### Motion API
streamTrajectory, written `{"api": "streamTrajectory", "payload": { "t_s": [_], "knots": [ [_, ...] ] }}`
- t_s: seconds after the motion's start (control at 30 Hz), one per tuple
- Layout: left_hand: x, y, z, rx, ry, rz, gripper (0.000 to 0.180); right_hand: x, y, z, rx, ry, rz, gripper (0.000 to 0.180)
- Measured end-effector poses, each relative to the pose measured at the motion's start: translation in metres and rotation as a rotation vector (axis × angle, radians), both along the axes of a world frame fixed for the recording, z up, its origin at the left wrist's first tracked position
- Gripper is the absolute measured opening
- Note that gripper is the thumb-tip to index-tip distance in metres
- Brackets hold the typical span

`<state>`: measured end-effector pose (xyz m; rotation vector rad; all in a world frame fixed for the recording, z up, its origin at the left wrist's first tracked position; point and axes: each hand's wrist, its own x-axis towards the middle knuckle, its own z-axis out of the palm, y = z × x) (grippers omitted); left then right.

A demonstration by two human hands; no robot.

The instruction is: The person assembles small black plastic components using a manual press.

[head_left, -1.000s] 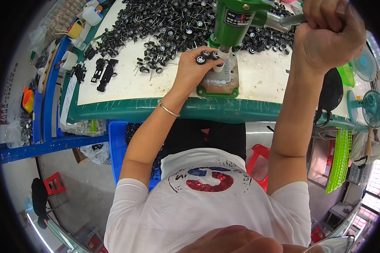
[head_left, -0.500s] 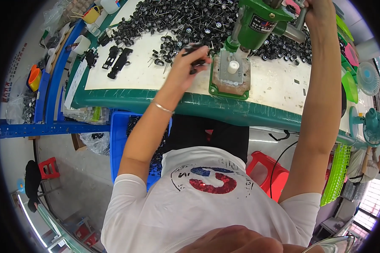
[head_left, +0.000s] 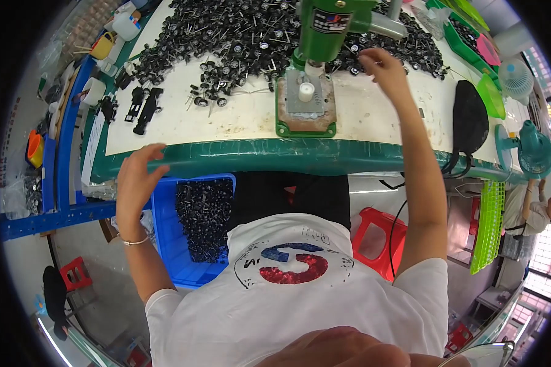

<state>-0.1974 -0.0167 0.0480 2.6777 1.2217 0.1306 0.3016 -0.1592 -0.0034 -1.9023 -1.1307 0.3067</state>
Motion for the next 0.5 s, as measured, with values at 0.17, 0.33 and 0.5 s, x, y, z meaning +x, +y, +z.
{"api": "streamTrajectory", "payload": {
  "t_s": [0.17,0.33,0.5],
  "knots": [
    [0.105,0.003,-0.030,-0.285,-0.519,-0.203,0.024,-0.022,0.008,-0.036,0.052,-0.371,-0.008,0.027],
    [0.195,0.002,-0.080,-0.017,-0.565,-0.282,0.015,-0.036,-0.001,-0.034,0.087,-0.324,-0.102,0.027],
    [0.205,0.007,-0.086,0.032,-0.469,-0.194,0.009,-0.024,-0.011,-0.046,-0.035,-0.404,-0.162,0.021]
  ]
}}
